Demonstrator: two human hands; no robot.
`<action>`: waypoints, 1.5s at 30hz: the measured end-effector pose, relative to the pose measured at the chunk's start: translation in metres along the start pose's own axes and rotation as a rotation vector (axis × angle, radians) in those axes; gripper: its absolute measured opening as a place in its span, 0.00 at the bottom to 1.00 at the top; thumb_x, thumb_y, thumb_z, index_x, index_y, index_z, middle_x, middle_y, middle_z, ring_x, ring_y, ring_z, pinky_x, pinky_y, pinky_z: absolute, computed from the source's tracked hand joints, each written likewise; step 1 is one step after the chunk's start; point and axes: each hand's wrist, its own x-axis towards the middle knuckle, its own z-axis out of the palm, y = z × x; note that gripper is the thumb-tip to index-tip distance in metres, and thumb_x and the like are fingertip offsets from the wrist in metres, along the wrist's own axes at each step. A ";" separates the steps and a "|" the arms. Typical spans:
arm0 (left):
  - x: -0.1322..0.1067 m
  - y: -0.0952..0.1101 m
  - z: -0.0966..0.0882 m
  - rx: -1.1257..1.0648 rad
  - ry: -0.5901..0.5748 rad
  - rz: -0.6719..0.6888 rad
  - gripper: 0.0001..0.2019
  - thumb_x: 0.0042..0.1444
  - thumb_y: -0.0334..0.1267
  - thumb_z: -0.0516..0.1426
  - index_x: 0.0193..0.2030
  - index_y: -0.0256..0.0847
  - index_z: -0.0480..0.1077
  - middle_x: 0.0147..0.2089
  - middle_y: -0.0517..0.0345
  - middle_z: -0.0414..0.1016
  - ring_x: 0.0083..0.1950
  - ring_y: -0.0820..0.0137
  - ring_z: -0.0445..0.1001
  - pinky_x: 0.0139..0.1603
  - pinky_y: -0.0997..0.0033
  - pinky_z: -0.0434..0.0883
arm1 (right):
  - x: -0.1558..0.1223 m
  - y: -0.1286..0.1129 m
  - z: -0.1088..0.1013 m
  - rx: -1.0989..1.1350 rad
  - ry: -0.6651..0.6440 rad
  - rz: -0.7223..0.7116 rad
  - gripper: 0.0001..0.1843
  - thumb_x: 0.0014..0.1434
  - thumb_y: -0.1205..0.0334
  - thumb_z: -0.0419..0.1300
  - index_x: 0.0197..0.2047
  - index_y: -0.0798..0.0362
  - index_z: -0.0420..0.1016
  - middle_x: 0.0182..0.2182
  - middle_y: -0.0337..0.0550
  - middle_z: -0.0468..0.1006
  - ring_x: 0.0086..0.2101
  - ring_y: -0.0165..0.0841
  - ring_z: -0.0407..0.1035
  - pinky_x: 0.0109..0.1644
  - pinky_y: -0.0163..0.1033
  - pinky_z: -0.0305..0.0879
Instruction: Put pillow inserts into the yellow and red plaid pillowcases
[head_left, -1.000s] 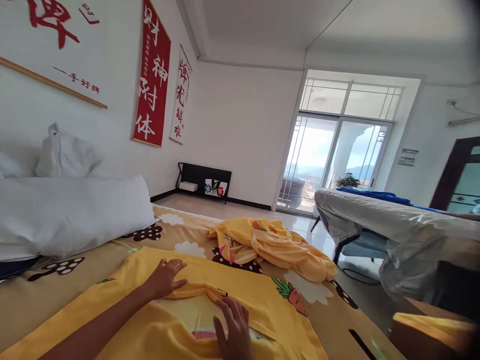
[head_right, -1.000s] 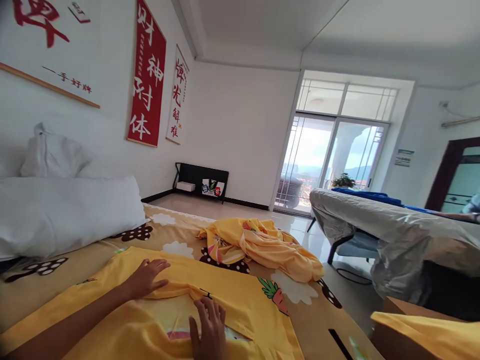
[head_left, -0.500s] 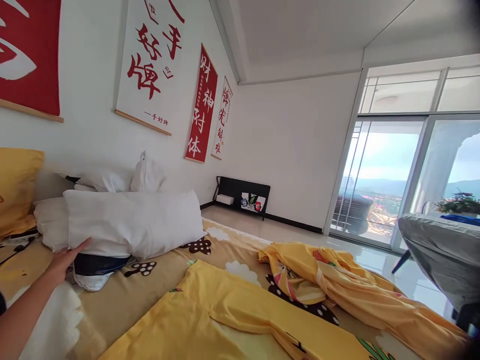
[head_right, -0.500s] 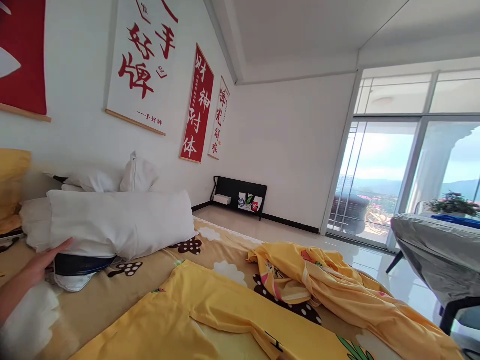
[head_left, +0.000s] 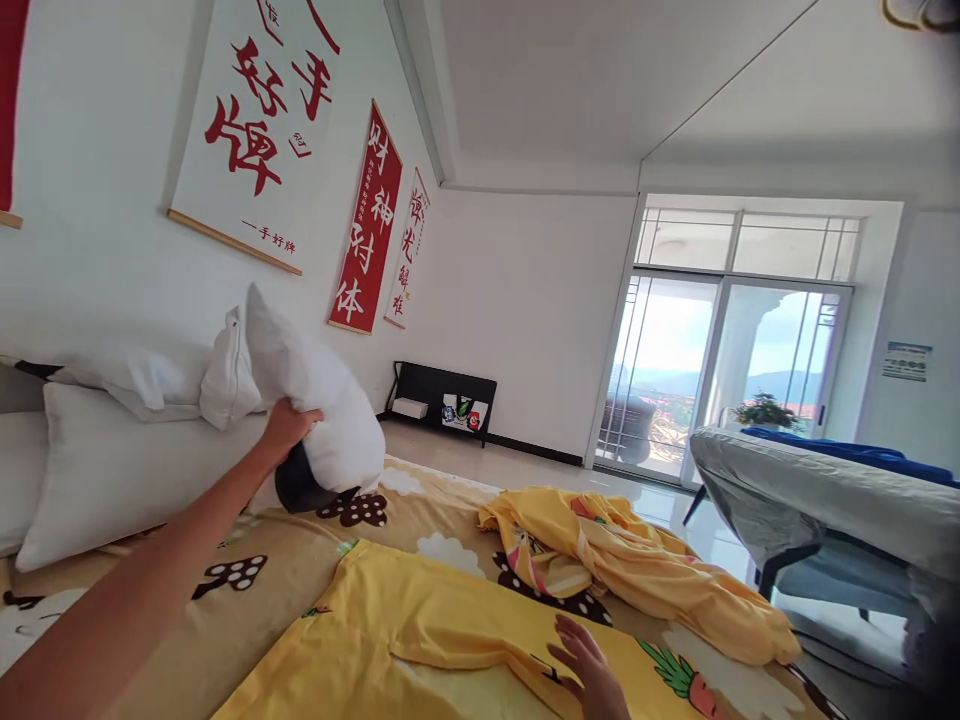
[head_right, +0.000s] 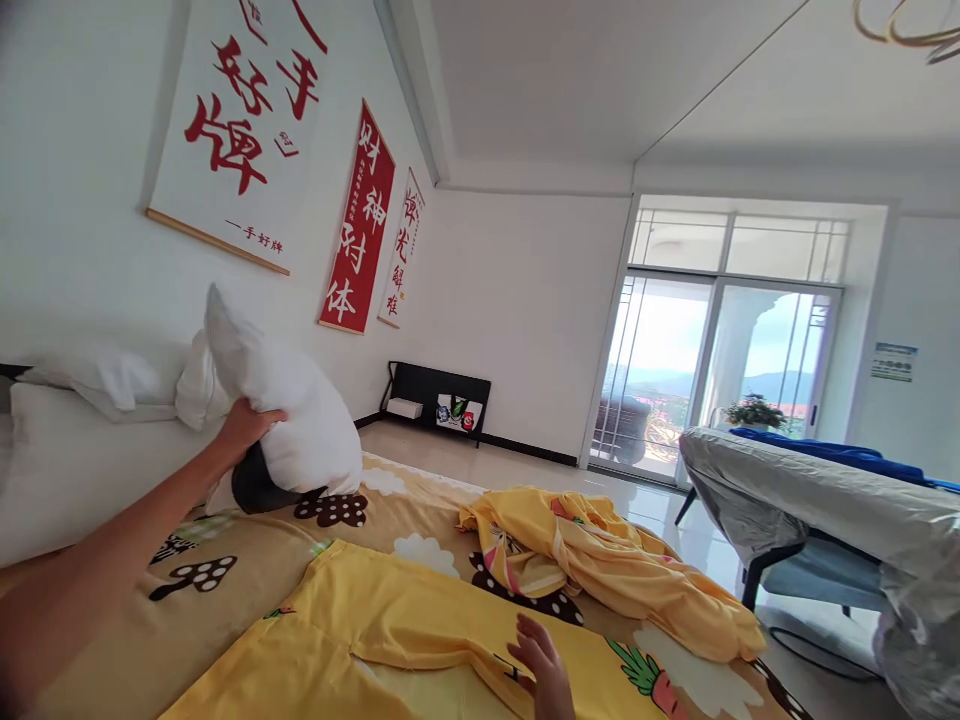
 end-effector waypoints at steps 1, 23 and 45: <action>-0.005 0.022 0.020 -0.037 -0.077 0.082 0.07 0.35 0.35 0.58 0.23 0.37 0.65 0.22 0.62 0.69 0.32 0.68 0.69 0.32 0.73 0.68 | 0.002 -0.015 0.018 0.210 -0.137 0.131 0.33 0.43 0.32 0.58 0.44 0.47 0.76 0.48 0.52 0.77 0.44 0.48 0.75 0.38 0.46 0.69; -0.168 0.204 0.071 -0.022 -0.044 1.489 0.17 0.52 0.33 0.52 0.16 0.42 0.49 0.18 0.60 0.57 0.24 0.70 0.59 0.28 0.68 0.59 | 0.014 -0.338 -0.136 -0.158 0.185 -0.955 0.60 0.44 0.47 0.68 0.71 0.40 0.37 0.69 0.50 0.46 0.65 0.48 0.48 0.60 0.59 0.56; -0.221 0.201 0.082 -0.335 -0.700 0.384 0.24 0.43 0.55 0.66 0.42 0.38 0.77 0.40 0.49 0.81 0.46 0.56 0.78 0.46 0.61 0.75 | 0.025 -0.382 -0.077 -0.705 0.768 -0.744 0.05 0.40 0.66 0.54 0.25 0.51 0.67 0.20 0.41 0.65 0.27 0.37 0.62 0.31 0.41 0.52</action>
